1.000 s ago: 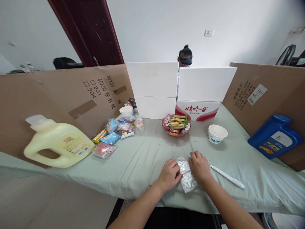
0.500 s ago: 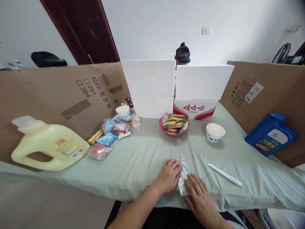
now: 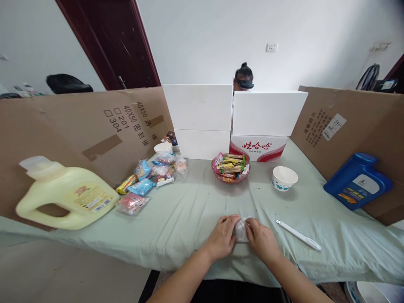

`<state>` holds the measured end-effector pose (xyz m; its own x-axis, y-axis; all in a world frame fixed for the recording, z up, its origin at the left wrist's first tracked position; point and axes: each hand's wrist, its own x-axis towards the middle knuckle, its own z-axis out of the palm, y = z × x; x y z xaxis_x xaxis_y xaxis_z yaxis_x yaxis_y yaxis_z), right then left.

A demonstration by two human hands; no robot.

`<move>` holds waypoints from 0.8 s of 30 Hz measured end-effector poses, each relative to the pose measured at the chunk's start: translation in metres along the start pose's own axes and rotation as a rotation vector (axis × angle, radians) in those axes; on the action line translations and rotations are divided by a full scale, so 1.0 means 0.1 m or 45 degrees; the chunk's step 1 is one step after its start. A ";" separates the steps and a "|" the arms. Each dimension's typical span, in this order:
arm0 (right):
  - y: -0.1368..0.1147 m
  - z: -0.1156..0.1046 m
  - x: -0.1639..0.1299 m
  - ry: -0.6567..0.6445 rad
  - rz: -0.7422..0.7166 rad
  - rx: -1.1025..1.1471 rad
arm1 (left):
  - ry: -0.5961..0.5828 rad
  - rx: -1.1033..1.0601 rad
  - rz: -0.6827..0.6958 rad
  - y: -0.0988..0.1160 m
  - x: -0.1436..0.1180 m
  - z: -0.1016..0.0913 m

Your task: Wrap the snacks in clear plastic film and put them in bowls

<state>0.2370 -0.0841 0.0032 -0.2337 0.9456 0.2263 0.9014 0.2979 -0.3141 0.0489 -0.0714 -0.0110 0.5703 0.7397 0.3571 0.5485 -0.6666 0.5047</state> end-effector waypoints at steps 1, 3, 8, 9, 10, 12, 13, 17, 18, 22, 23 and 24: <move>0.00 0.03 0.03 -0.010 0.050 -0.021 | 0.012 0.001 -0.002 -0.01 -0.01 0.01; -0.01 0.08 0.08 -0.026 0.102 -0.061 | 0.032 0.001 0.001 -0.03 -0.01 0.02; -0.02 0.12 0.12 -0.027 0.100 -0.090 | 0.010 0.025 0.013 0.03 0.02 -0.04; -0.03 0.12 0.12 -0.030 0.087 -0.095 | 0.000 0.036 0.007 0.05 0.03 -0.06; -0.04 0.12 0.13 -0.033 0.072 -0.101 | -0.007 0.046 0.001 0.06 0.03 -0.07; -0.04 0.12 0.14 -0.039 0.043 -0.117 | -0.007 0.055 -0.007 0.08 0.03 -0.08; -0.04 0.11 0.14 -0.038 0.034 -0.126 | 0.003 0.051 -0.007 0.09 0.03 -0.08; 0.03 0.08 0.20 0.020 0.079 -0.193 | 0.088 0.000 -0.024 0.09 0.03 -0.05; 0.06 0.07 0.21 0.067 0.094 -0.226 | 0.112 -0.017 -0.030 0.09 0.04 -0.05; 0.12 0.07 0.20 0.282 -0.103 -0.281 | 0.152 -0.082 -0.047 0.08 0.04 -0.02; 0.11 0.10 0.17 0.264 -0.233 -0.259 | 0.155 -0.097 -0.052 0.08 0.04 0.00; 0.09 0.13 0.14 0.211 -0.367 -0.234 | 0.167 -0.106 -0.063 0.07 0.03 0.01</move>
<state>0.2374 -0.0662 -0.0083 -0.4386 0.7882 0.4317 0.8613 0.5058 -0.0486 0.0552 -0.0738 -0.0072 0.4562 0.7808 0.4268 0.5182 -0.6230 0.5860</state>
